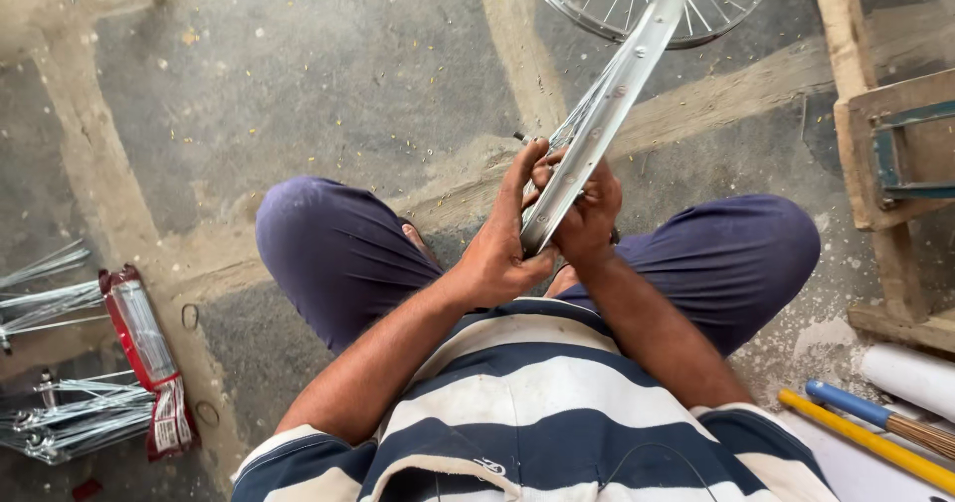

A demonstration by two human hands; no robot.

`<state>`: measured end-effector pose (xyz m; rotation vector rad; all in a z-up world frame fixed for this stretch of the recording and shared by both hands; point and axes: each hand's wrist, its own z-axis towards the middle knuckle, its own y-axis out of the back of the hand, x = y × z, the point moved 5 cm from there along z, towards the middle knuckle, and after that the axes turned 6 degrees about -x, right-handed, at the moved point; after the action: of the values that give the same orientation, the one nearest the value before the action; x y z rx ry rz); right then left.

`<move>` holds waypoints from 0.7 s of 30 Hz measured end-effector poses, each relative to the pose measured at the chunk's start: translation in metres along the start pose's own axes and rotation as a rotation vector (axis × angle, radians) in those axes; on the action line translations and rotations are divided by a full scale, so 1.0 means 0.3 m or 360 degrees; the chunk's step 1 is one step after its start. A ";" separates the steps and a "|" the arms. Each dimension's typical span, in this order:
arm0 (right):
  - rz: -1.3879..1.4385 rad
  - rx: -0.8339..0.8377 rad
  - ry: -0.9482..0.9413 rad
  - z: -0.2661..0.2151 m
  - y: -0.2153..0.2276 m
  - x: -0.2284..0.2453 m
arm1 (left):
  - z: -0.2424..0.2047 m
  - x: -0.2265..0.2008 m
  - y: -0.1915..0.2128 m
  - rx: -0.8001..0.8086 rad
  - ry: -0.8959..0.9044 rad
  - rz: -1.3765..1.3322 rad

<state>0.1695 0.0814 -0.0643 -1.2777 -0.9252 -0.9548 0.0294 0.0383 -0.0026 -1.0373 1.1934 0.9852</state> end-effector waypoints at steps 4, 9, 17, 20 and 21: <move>-0.0140 0.0622 -0.0208 0.097 -0.019 0.070 | 0.003 -0.018 0.022 -0.0035 -0.0078 0.0153; 0.0224 0.0792 -0.0830 0.132 0.061 0.079 | -0.002 -0.010 0.039 -0.0061 -0.0094 0.0137; -0.1379 -0.0101 0.1239 0.021 -0.102 0.217 | -0.004 0.000 0.031 -0.0046 -0.0063 0.0110; -0.0972 0.0233 0.0809 0.045 -0.041 0.216 | -0.005 0.002 0.039 -0.0046 -0.0058 0.0106; -0.0615 0.0410 0.0493 0.052 -0.005 0.192 | -0.006 0.005 0.042 -0.0047 -0.0057 0.0113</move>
<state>0.1872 0.0936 -0.0085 -0.7194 -1.0281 -1.2471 0.0171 0.0397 -0.0055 -1.0022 1.1960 1.0752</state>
